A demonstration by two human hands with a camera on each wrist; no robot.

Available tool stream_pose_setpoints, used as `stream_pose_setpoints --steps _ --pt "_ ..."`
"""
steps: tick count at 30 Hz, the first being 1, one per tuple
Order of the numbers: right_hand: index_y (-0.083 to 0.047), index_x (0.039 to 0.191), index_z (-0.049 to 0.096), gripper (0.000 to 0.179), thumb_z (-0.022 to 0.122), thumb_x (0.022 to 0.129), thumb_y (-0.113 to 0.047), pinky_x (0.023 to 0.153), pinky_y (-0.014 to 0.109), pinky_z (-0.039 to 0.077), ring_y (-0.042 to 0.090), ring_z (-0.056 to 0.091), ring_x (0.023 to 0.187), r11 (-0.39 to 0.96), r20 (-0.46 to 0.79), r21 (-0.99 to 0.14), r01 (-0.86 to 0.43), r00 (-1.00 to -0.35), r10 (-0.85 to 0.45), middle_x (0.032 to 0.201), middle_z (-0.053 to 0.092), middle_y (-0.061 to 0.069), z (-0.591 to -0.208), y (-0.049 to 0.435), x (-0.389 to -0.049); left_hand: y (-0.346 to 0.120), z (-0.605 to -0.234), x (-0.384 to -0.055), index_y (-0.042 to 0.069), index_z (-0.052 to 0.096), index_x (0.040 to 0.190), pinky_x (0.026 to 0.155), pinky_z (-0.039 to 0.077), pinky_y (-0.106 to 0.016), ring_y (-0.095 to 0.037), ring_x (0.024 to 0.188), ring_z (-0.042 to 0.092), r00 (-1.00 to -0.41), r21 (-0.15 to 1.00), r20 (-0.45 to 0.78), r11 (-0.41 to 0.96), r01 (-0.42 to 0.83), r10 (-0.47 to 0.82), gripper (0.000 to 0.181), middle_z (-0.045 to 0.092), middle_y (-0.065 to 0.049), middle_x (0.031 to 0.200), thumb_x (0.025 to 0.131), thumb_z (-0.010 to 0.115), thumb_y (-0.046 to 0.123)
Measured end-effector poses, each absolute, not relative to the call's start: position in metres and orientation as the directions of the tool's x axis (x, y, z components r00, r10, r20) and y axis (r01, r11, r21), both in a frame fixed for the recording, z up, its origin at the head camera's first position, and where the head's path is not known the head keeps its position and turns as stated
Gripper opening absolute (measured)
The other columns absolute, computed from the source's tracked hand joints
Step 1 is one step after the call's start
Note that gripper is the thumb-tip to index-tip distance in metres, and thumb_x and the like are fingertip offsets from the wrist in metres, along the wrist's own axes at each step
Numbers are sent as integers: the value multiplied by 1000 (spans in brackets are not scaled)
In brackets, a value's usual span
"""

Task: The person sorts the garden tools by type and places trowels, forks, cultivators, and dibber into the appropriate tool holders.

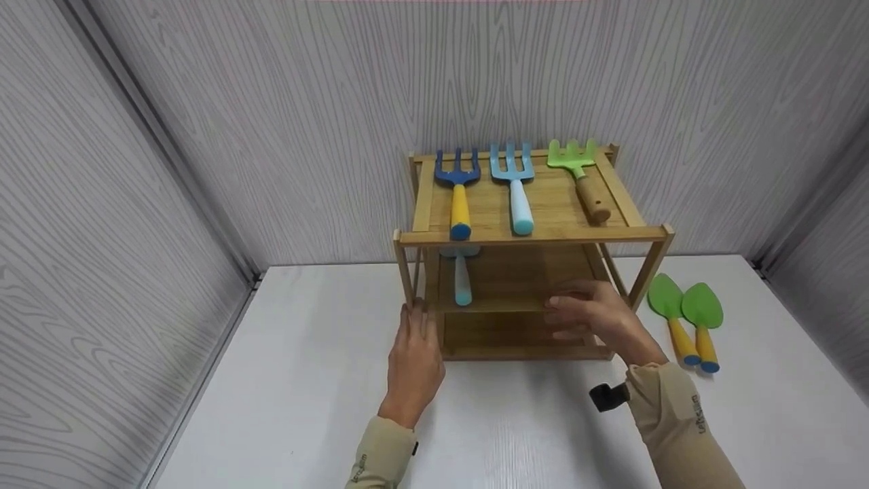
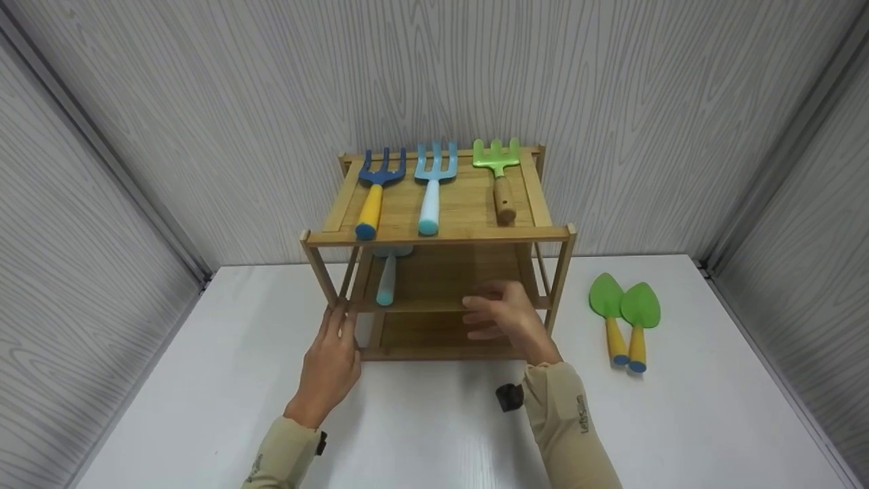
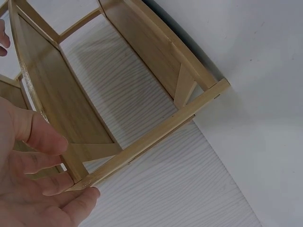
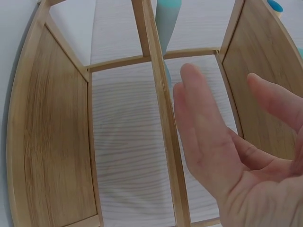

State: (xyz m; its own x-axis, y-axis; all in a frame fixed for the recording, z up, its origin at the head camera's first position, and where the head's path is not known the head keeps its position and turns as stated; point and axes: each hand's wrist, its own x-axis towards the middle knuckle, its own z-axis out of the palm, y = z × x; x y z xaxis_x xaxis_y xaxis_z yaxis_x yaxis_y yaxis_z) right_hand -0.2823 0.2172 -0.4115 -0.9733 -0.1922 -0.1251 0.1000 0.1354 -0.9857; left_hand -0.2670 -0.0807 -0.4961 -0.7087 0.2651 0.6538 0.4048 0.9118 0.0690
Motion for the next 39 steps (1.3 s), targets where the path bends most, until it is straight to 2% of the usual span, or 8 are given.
stream_pose_setpoints --steps 9,15,20,26,39 --pt "15 148 32 66 64 100 -17 83 43 61 36 68 107 150 -122 -984 97 -977 -175 134 56 34 -413 231 -279 -81 -496 -267 -14 52 134 99 51 -44 -50 129 49 -719 73 642 912 404 267 57 47 -32 140 83 76 -5" --pt "16 149 28 68 62 101 -17 81 43 61 32 70 105 149 -102 -986 75 -978 -182 131 56 33 -414 240 -277 -81 -494 -267 -14 52 134 101 50 -45 -50 129 49 -721 68 639 913 402 269 54 47 -33 140 85 74 -5" --pt "18 149 26 68 62 101 -15 80 43 62 29 71 101 124 -85 -990 63 -981 -177 124 64 26 -416 249 -277 -81 -494 -267 -13 52 133 101 50 -45 -50 129 49 -725 90 639 911 403 258 55 46 -32 140 84 74 -8" --pt "19 150 20 71 61 102 -13 81 43 61 25 71 98 92 -83 -994 66 -979 -187 122 64 18 -422 261 -275 -82 -494 -267 -13 52 133 100 51 -45 -50 129 49 -727 96 638 911 402 254 56 46 -32 141 83 76 -8" --pt "21 146 27 64 60 102 -13 82 43 61 26 71 100 101 -90 -992 70 -975 -203 115 68 13 -431 290 -266 -81 -494 -266 -14 53 131 101 50 -45 -51 129 48 -724 100 640 907 410 256 51 47 -32 139 85 73 -9"
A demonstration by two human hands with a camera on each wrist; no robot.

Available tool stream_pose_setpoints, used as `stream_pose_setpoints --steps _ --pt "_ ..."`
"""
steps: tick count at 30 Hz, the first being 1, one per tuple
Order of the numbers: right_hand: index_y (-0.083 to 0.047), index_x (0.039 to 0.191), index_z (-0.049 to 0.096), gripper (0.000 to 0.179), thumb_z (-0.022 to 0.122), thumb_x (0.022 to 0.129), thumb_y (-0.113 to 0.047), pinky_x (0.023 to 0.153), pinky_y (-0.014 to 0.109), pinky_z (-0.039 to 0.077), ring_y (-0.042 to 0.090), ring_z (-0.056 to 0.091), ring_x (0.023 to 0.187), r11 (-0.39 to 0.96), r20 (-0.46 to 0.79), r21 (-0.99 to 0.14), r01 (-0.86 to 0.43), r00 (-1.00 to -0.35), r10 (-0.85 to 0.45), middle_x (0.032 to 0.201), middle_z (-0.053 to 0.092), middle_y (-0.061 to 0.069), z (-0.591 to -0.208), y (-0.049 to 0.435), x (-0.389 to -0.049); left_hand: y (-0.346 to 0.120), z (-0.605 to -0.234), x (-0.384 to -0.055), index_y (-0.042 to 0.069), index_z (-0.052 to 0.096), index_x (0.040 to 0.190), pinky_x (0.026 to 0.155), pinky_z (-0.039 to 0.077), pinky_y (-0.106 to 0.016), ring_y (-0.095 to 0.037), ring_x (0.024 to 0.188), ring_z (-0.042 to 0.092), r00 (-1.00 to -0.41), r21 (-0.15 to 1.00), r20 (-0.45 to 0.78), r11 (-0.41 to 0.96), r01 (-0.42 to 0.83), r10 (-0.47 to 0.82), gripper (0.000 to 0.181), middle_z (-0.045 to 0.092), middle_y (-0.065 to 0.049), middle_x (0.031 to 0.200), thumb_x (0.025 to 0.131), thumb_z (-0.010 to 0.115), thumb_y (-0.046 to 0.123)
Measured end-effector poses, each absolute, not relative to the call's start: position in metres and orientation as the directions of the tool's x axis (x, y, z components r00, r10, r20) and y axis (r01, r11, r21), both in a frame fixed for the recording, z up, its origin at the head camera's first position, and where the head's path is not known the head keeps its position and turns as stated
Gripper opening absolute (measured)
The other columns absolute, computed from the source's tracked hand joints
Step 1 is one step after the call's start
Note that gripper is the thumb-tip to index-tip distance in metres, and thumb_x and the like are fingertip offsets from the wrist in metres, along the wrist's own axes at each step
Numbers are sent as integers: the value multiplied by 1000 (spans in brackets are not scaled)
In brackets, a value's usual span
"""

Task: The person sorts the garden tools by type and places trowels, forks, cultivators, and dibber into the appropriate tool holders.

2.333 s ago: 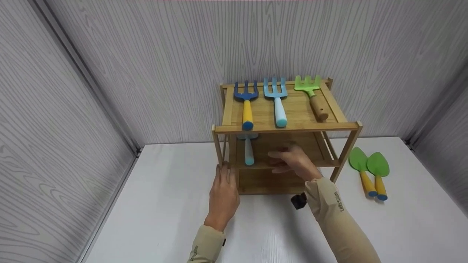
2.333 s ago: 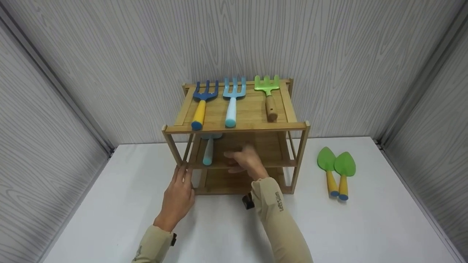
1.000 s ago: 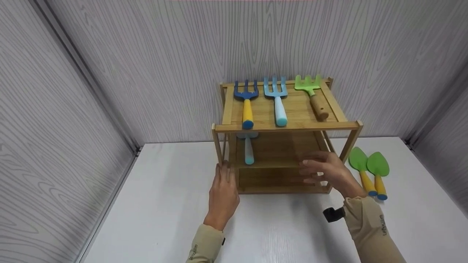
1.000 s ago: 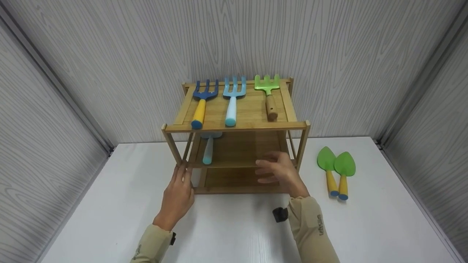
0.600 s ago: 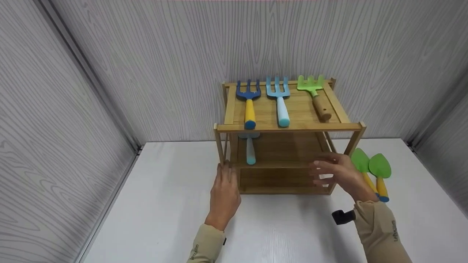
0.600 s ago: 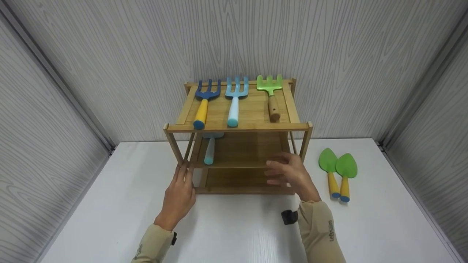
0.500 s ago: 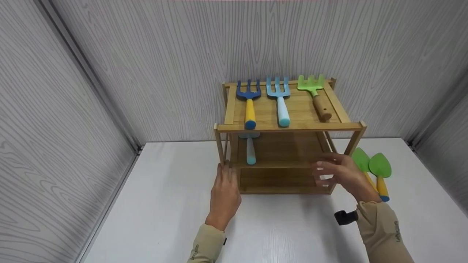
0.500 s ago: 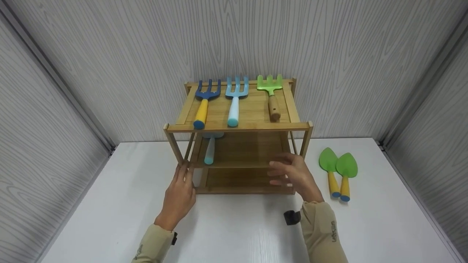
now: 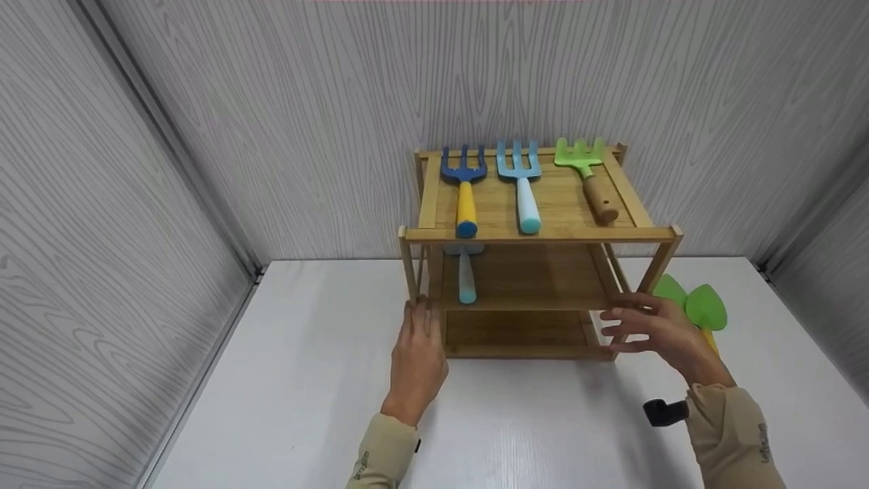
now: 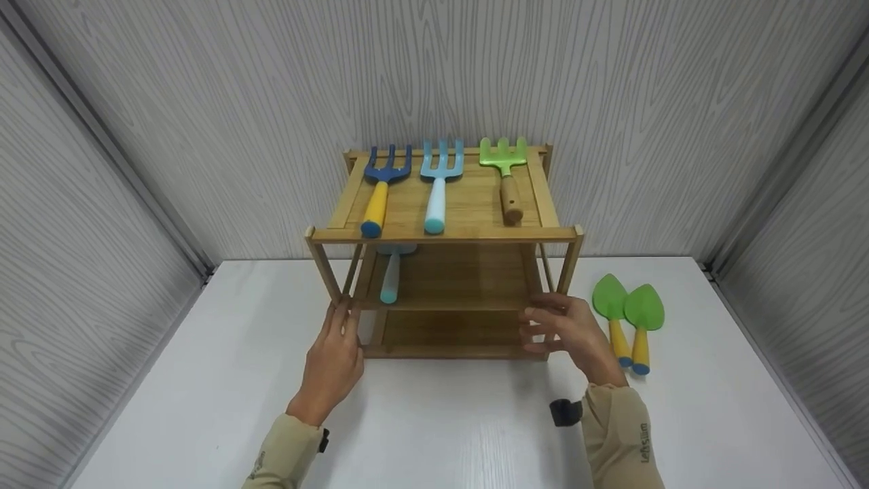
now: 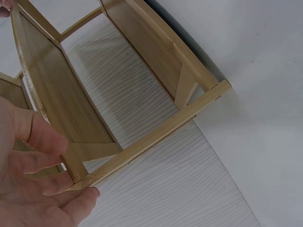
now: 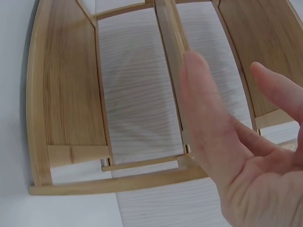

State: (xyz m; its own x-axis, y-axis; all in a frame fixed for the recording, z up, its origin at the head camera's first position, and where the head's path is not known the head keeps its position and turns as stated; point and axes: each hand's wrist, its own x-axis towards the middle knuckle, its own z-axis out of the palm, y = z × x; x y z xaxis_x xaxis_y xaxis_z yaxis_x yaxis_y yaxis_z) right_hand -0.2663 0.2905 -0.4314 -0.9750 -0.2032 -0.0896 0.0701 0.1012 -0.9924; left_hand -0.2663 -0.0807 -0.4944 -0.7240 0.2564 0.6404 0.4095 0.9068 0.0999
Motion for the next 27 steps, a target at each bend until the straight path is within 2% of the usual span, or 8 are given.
stream_pose_setpoints --steps 5,12,15,20,23,27 --pt "21 146 29 62 60 102 -10 83 41 61 24 72 96 103 -86 -993 64 -971 -224 115 70 11 -433 296 -267 -82 -494 -266 -13 52 132 101 51 -45 -50 129 48 -725 113 644 907 405 243 53 46 -31 139 84 74 -10" --pt "18 147 31 60 59 103 -13 84 42 61 22 72 99 126 -97 -990 69 -968 -230 114 70 5 -435 306 -265 -81 -495 -266 -13 53 132 101 50 -45 -51 128 48 -721 95 643 907 411 259 52 46 -33 140 84 73 -9" --pt "15 145 40 54 59 103 -12 84 42 61 22 72 101 114 -112 -990 88 -968 -224 113 71 3 -436 314 -263 -81 -495 -267 -13 52 133 101 50 -44 -51 129 49 -725 96 637 906 413 263 55 46 -32 140 83 74 -8" --pt "8 133 54 37 59 104 -15 84 41 61 19 71 100 125 -159 -983 135 -964 -214 113 71 2 -434 330 -263 -81 -494 -267 -13 52 132 101 51 -44 -51 128 49 -718 103 645 901 422 262 53 46 -33 139 83 73 -10" --pt "5 129 54 35 60 104 -18 85 39 60 17 71 99 166 -197 -972 166 -960 -198 112 71 0 -434 340 -264 -82 -495 -266 -13 53 132 101 51 -44 -51 128 49 -712 96 650 901 423 265 53 46 -33 139 83 73 -11" --pt "7 135 49 41 59 104 -19 86 39 60 16 71 99 202 -234 -959 198 -957 -173 111 70 -1 -435 352 -266 -81 -495 -266 -14 52 132 101 51 -44 -51 128 48 -714 98 647 900 425 267 53 45 -33 140 83 72 -11"
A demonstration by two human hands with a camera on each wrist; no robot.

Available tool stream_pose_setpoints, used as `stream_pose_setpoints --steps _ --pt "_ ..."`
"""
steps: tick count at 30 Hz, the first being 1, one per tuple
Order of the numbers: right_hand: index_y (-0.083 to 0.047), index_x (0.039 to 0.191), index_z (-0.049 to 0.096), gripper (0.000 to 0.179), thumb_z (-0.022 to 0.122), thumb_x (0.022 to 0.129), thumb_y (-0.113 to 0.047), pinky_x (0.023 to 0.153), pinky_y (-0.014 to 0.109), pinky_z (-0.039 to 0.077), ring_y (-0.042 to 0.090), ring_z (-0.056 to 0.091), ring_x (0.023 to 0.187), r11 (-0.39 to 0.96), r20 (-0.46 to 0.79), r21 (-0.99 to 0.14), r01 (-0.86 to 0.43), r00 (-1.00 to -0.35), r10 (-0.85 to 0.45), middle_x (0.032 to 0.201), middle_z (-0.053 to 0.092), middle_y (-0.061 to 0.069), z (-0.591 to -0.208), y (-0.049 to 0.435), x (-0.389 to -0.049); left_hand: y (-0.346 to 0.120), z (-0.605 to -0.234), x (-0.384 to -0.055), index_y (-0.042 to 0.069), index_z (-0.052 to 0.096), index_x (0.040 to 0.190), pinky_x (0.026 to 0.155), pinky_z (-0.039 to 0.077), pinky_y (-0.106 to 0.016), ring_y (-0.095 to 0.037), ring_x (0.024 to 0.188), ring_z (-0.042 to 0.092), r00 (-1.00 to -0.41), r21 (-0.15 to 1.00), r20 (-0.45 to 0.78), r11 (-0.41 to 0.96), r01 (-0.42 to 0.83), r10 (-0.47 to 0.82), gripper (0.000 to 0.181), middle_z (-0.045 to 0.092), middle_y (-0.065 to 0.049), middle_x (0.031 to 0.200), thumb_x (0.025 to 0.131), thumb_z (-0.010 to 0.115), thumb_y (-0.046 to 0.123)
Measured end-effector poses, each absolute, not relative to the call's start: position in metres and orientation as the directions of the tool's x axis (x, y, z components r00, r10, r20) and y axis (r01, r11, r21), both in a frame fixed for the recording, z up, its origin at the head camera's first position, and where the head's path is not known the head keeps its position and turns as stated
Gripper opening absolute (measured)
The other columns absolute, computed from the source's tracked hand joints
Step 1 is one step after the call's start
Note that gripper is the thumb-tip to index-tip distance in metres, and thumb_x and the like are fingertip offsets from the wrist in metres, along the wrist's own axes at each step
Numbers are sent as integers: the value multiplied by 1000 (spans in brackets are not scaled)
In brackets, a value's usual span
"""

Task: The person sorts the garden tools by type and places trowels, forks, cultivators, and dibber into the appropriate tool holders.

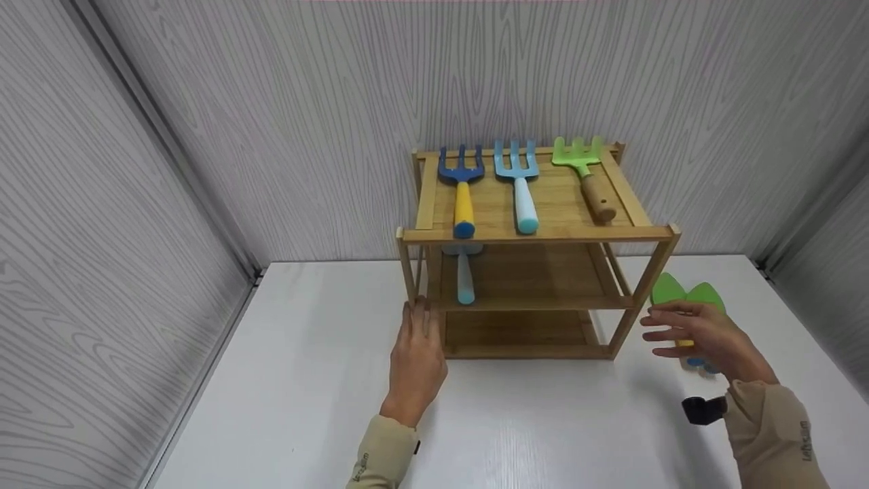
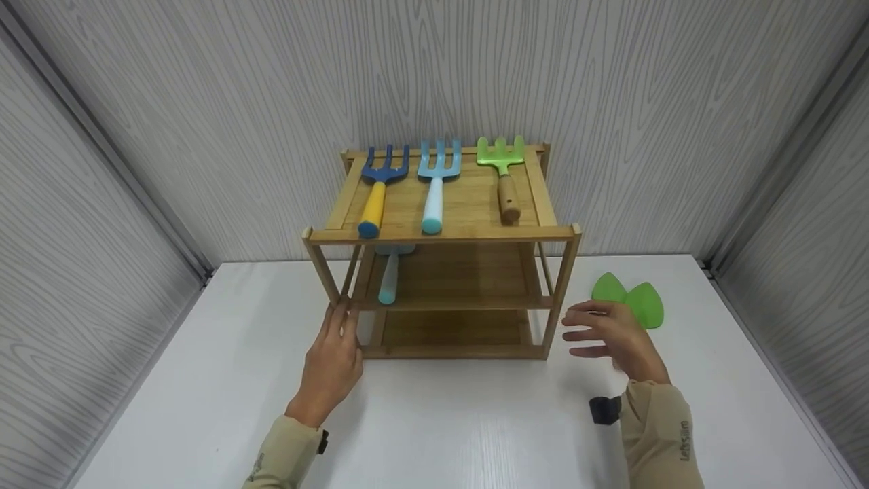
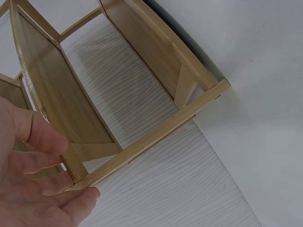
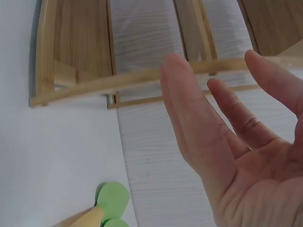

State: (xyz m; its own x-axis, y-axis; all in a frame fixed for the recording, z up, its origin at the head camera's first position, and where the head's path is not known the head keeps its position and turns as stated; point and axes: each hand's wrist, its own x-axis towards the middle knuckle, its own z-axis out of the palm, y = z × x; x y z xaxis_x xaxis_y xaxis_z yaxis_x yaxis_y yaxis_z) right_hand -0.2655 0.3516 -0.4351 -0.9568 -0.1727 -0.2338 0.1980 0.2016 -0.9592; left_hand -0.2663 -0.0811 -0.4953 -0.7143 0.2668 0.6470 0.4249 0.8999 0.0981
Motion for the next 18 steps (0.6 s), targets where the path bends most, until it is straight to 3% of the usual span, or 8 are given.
stream_pose_setpoints --steps 10,18 --pt "18 148 27 69 61 104 -24 87 37 60 14 70 100 281 -272 -932 229 -954 -123 110 68 -2 -440 372 -270 -82 -497 -268 -15 52 131 103 49 -46 -52 128 48 -704 89 655 898 432 274 51 46 -33 139 84 71 -12" --pt "16 148 30 75 66 100 -29 86 37 60 15 70 100 344 -301 -902 260 -951 -71 108 67 -2 -446 382 -277 -82 -496 -267 -16 55 127 101 50 -46 -52 127 50 -702 73 658 904 420 273 48 48 -33 137 83 72 -11"
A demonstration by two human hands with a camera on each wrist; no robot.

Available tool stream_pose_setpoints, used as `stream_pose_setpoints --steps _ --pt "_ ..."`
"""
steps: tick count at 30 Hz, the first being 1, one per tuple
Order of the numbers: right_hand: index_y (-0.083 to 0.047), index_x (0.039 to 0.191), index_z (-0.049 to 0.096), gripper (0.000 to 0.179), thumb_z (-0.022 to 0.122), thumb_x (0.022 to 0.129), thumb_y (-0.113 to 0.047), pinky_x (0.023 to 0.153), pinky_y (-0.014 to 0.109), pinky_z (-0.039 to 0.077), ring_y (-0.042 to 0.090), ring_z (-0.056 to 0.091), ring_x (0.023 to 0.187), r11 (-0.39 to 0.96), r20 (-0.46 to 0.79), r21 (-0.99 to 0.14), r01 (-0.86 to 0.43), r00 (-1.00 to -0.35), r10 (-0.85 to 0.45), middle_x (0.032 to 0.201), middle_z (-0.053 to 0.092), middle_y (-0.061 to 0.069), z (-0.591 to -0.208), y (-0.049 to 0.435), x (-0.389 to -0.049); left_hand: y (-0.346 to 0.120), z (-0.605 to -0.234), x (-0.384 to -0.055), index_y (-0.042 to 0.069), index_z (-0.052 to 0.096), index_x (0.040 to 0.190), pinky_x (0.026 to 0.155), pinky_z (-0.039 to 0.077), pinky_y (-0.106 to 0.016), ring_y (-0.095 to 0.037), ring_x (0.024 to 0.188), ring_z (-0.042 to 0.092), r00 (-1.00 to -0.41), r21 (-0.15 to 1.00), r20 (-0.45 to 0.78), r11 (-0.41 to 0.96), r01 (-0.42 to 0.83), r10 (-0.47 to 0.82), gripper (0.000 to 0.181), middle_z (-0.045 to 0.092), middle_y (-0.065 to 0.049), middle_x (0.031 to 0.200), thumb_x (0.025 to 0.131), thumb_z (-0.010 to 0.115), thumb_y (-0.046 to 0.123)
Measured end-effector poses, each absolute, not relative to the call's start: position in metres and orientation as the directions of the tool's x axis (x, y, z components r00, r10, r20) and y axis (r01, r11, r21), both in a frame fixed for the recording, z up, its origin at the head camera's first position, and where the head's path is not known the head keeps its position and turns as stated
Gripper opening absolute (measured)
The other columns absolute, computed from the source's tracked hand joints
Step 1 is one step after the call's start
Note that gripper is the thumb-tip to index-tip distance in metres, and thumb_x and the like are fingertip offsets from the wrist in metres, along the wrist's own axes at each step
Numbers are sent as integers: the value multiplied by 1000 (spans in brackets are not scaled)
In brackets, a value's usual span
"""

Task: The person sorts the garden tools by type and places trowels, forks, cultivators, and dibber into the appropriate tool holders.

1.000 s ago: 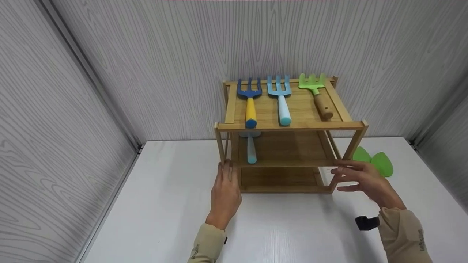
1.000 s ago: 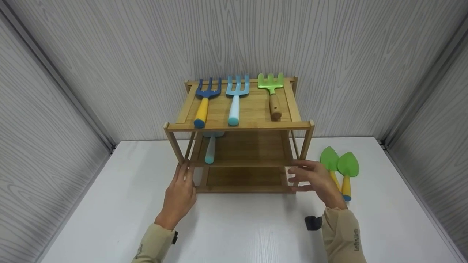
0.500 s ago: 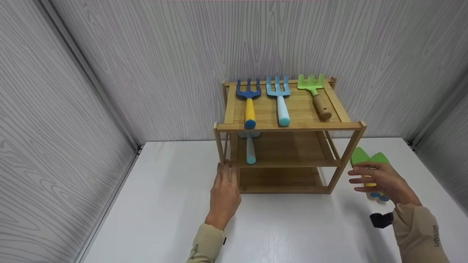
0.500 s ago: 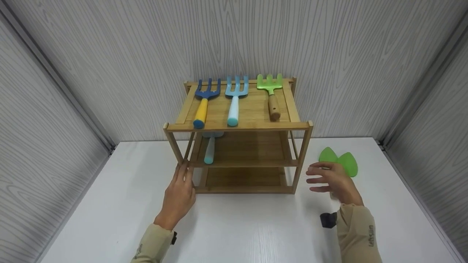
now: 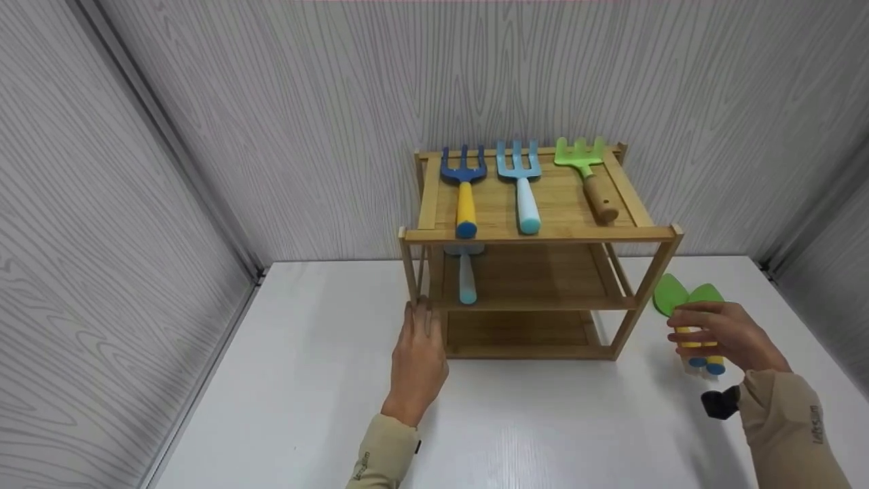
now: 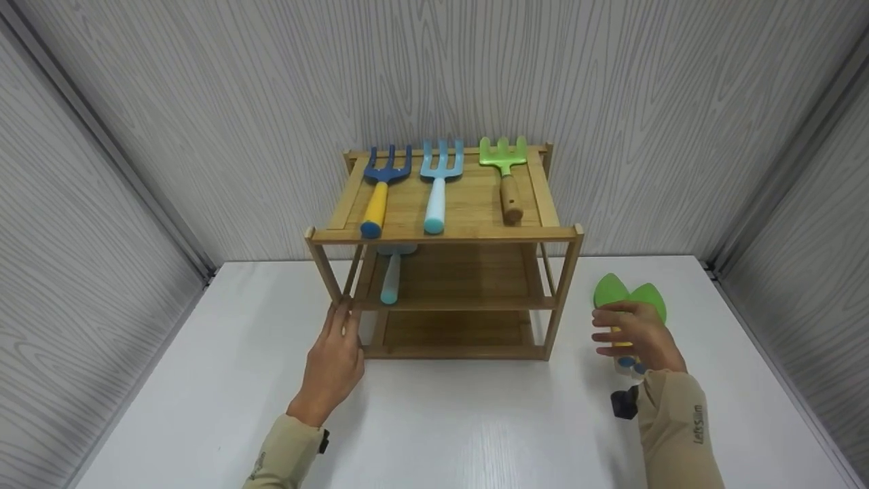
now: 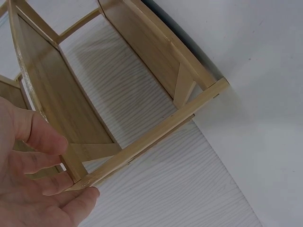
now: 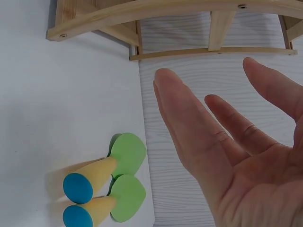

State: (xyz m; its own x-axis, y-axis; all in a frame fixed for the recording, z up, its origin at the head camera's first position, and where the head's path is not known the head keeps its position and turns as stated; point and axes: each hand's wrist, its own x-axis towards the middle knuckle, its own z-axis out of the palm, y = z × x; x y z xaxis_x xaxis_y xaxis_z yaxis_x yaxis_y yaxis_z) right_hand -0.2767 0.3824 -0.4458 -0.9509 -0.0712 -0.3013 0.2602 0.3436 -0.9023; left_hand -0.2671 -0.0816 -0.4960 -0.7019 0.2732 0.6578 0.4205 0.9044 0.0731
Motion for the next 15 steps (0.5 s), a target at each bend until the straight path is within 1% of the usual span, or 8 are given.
stream_pose_setpoints --steps 5,7,11,15 --pt "18 150 22 81 64 101 -31 89 39 59 18 70 101 374 -343 -878 299 -938 -56 107 68 -2 -448 392 -281 -81 -495 -269 -16 56 127 102 50 -46 -52 126 51 -689 70 671 901 428 275 47 49 -34 136 84 72 -11" --pt "19 150 19 80 61 103 -29 90 41 58 20 69 102 379 -359 -870 316 -932 -49 106 68 -1 -449 397 -282 -81 -495 -270 -16 55 129 101 50 -46 -52 126 51 -686 69 674 900 429 275 48 50 -34 136 84 71 -11" --pt "20 150 15 75 56 105 -25 93 44 57 22 69 101 359 -396 -862 357 -917 -39 101 65 -4 -450 405 -284 -81 -495 -270 -15 54 130 102 50 -46 -51 126 50 -688 74 673 901 428 272 51 49 -33 136 83 72 -12" --pt "21 149 16 73 56 104 -19 92 45 58 20 70 96 343 -422 -855 388 -906 -28 96 63 -7 -453 410 -286 -81 -497 -269 -14 53 130 101 50 -46 -50 126 50 -688 75 672 899 431 273 52 49 -34 136 82 73 -12"
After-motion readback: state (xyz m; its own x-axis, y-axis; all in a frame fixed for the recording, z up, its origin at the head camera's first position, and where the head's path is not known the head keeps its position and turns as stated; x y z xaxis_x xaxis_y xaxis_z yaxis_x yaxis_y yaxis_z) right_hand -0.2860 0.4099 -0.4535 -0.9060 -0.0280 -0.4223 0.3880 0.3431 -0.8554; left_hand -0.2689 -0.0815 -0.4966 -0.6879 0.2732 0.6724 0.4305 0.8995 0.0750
